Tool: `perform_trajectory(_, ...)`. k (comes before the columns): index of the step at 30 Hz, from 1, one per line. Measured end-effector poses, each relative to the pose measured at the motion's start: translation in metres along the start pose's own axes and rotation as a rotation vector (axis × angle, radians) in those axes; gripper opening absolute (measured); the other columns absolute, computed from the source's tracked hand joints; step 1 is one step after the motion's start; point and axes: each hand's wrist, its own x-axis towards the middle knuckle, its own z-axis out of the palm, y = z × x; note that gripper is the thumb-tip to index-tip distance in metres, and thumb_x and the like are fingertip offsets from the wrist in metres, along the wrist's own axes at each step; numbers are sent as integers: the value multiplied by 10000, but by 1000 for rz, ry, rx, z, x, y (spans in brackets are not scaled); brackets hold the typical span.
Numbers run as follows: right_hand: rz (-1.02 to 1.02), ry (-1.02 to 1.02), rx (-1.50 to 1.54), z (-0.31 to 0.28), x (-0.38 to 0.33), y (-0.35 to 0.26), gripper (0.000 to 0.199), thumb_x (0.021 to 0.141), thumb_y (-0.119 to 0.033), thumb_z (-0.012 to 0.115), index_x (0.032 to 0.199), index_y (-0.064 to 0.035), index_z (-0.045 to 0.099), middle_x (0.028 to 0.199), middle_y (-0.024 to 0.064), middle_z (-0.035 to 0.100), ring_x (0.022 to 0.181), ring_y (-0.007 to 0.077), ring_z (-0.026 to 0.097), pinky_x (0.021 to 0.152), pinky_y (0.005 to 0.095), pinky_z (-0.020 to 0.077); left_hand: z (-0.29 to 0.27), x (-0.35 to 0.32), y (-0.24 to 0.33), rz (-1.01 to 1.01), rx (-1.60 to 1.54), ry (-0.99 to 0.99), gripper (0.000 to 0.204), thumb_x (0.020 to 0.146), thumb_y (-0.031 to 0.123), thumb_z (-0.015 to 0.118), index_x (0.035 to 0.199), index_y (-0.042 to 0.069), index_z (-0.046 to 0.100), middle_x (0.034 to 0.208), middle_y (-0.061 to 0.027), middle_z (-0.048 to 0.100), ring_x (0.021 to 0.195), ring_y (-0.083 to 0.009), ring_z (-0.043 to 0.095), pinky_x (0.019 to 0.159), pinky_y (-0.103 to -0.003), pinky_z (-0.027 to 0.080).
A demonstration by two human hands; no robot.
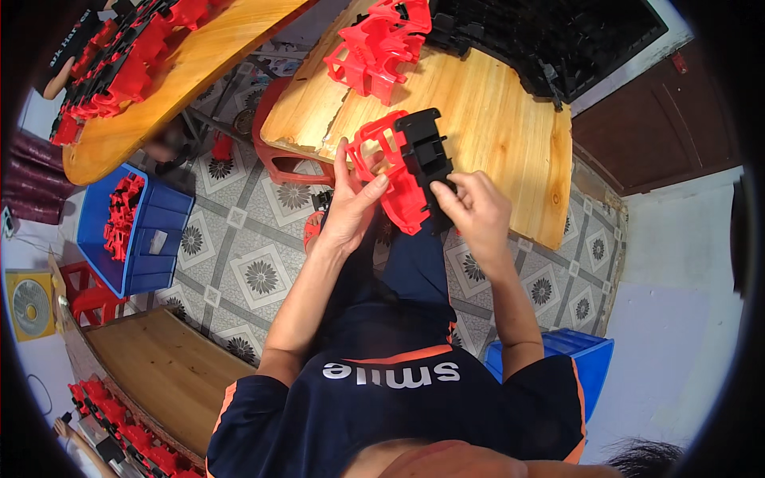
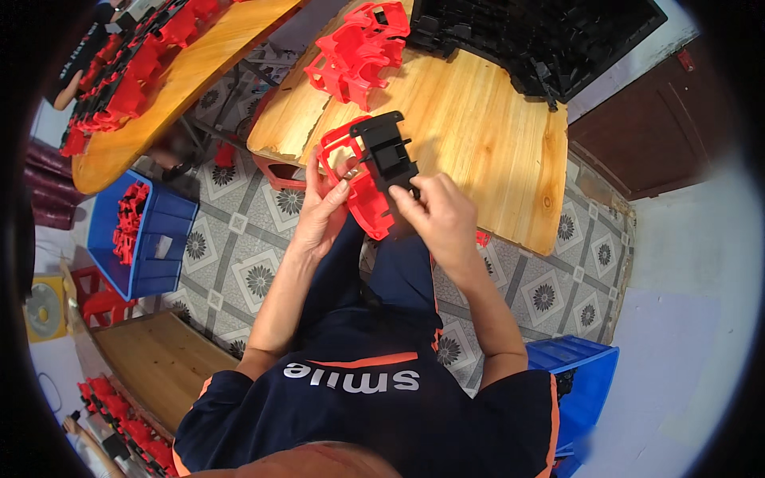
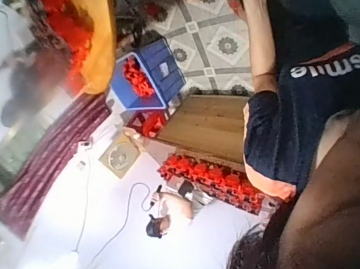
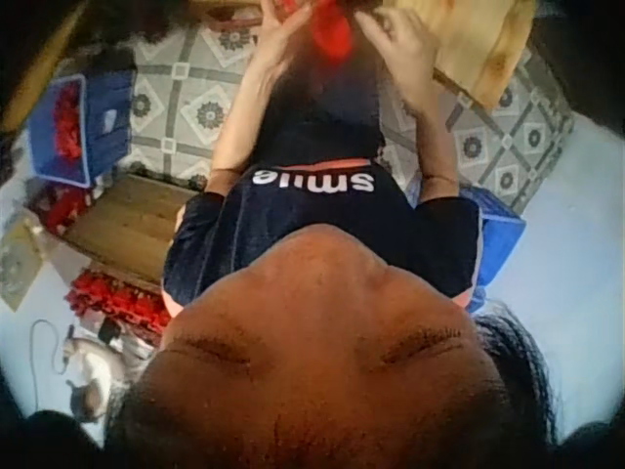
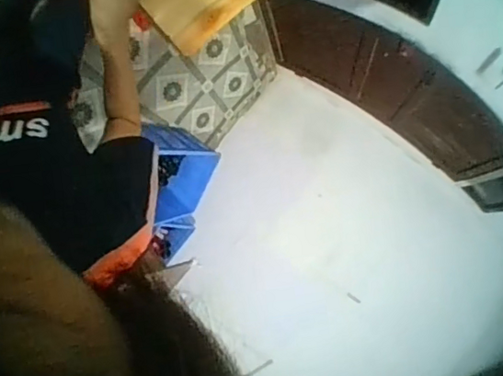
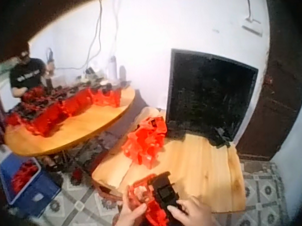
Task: Assembling red and black plastic toy components at a workstation.
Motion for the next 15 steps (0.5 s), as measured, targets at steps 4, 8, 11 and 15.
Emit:
perform_trajectory(4, -104, 44, -29, 15, -7, -10, 284, 798, -212, 791, 907, -5, 631, 730, 71, 564, 549, 183, 582, 501, 301, 477, 1, -4, 3, 39, 9, -27, 1062, 864, 85, 729, 1551, 195, -74, 1508, -171, 293, 1358, -275, 380, 1104, -431, 342)
perform_trajectory(8, -183, 38, -84, 26, -10, -9, 290, 790, -212, 796, 903, -6, 626, 721, 71, 558, 546, 197, 590, 484, 310, 478, 3, -8, 5, 47, -17, -61, 1077, 854, 91, 741, 1549, 181, -76, 1519, -159, 271, 1363, -288, 377, 1105, -439, 347)
perform_trajectory(11, -249, -10, -84, 26, -8, -10, 316, 787, -231, 800, 911, 0, 624, 723, 73, 558, 569, 207, 597, 499, 320, 484, -5, -8, 4, 43, -98, -84, 1106, 834, 87, 754, 1548, 186, -84, 1516, -170, 267, 1344, -290, 396, 1101, -451, 355)
perform_trajectory(15, -81, 17, 24, 23, 3, -5, 389, 820, -274, 779, 1011, 31, 631, 823, 95, 615, 705, 209, 644, 606, 325, 514, 16, -11, 11, 46, 169, -9, 1060, 858, 112, 708, 1548, 181, -94, 1502, -210, 261, 1358, -286, 371, 1119, -460, 319)
